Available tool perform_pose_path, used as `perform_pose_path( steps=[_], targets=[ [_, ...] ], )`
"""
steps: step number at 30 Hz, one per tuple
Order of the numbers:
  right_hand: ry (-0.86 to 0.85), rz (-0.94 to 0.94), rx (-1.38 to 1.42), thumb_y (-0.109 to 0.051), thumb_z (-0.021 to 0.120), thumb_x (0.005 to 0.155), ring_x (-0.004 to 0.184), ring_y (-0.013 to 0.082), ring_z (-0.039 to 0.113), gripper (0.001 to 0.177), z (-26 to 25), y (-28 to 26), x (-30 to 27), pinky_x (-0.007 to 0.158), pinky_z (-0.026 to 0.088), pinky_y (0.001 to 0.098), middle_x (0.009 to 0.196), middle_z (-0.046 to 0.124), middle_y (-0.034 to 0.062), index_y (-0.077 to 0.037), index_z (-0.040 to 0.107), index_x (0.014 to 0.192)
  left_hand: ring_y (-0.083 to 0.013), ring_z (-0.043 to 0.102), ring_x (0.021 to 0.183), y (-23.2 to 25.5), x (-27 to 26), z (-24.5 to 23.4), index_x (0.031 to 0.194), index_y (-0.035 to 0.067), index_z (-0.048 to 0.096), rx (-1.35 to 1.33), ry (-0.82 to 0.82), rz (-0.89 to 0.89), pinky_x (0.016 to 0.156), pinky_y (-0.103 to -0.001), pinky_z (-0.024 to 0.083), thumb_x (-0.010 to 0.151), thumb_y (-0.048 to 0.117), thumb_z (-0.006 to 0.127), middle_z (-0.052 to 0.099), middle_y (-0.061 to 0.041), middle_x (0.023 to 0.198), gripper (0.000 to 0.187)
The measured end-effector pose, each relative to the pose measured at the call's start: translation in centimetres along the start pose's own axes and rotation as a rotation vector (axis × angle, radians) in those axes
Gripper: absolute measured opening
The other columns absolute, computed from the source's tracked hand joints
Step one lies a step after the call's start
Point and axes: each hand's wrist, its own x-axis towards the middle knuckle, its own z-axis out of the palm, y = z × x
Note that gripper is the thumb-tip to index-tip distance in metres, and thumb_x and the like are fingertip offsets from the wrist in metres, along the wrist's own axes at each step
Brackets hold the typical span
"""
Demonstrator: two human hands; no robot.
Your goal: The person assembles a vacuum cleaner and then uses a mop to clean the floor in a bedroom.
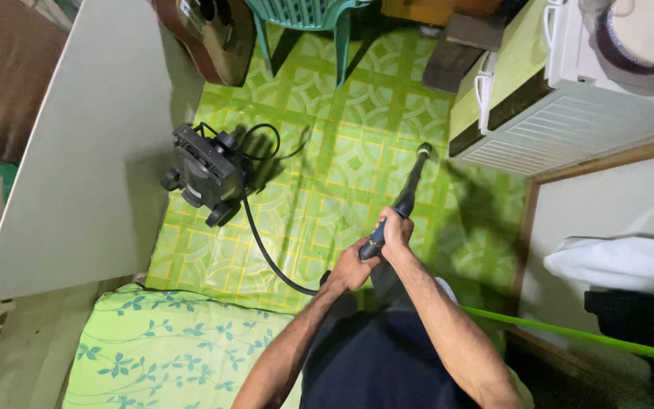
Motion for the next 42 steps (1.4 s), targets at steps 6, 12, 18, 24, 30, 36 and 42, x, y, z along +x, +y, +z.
perform_pose_path(
  steps=[6,12,18,24,30,36,42],
  targets=[
    [-0.121,0.040,-0.041,-0.008,0.069,0.075,0.047,0.0173,0.055,0.016,3.8,1.8,-2.7,0.043,0.048,0.0340,0.061,0.052,0.0027,-0.004,0.054,0.071,-0.0350,0.074,0.094,-1.6,-2.8,-2.9,0.135,0.011,0.061,-0.024,0.125,-0.044,0.086,-0.043,0.057,0.079,0.034,0.072,0.075,-0.021,0.103,0.061],
    [-0.245,0.032,-0.138,-0.008,0.068,0.076,0.047,0.0166,0.054,0.016,7.5,3.7,-5.4,0.044,0.047,0.0338,0.061,0.054,0.0040,-0.004,0.054,0.069,-0.0328,0.074,0.093,-3.0,-5.2,-5.2,0.132,0.010,0.063,-0.100,0.258,-0.051,0.085,-0.042,0.056,0.081,0.034,0.072,0.076,-0.020,0.103,0.057],
    [-0.319,-0.023,-0.277,-0.010,0.070,0.074,0.048,0.0170,0.057,0.015,10.7,4.6,-7.4,0.044,0.048,0.0338,0.060,0.056,0.0044,-0.003,0.057,0.070,-0.0324,0.074,0.095,-4.0,-6.1,-6.6,0.135,0.012,0.061,-0.168,0.362,-0.118,0.086,-0.042,0.056,0.080,0.034,0.073,0.075,-0.019,0.105,0.061],
    [-0.369,-0.010,-0.293,-0.012,0.069,0.076,0.047,0.0177,0.056,0.017,11.8,3.7,-6.4,0.043,0.048,0.0347,0.060,0.054,0.0051,-0.002,0.056,0.069,-0.0342,0.074,0.096,-3.6,-4.7,-6.6,0.138,0.010,0.058,-0.168,0.429,-0.112,0.085,-0.043,0.057,0.080,0.033,0.072,0.075,-0.021,0.106,0.064],
    [-0.315,0.023,-0.224,-0.011,0.068,0.078,0.047,0.0174,0.055,0.018,11.2,1.7,-3.0,0.042,0.047,0.0349,0.060,0.054,0.0048,-0.002,0.054,0.070,-0.0359,0.073,0.099,-0.9,-2.5,-6.2,0.139,0.011,0.060,-0.152,0.364,-0.063,0.087,-0.044,0.056,0.080,0.034,0.071,0.075,-0.022,0.108,0.064],
    [-0.205,0.011,-0.209,-0.012,0.068,0.078,0.048,0.0179,0.058,0.018,8.3,-1.1,-0.3,0.043,0.049,0.0359,0.063,0.056,0.0059,0.000,0.055,0.073,-0.0370,0.073,0.099,1.6,0.2,-4.3,0.137,0.012,0.061,-0.075,0.249,-0.099,0.087,-0.045,0.056,0.079,0.036,0.072,0.074,-0.022,0.109,0.064],
    [-0.105,0.005,-0.148,-0.014,0.068,0.078,0.047,0.0178,0.056,0.018,4.6,-5.0,2.6,0.043,0.048,0.0360,0.062,0.054,0.0051,-0.002,0.056,0.073,-0.0363,0.073,0.099,3.3,3.9,-0.5,0.135,0.009,0.062,-0.050,0.168,0.028,0.088,-0.044,0.056,0.080,0.035,0.072,0.075,-0.023,0.107,0.062]
  ],
)
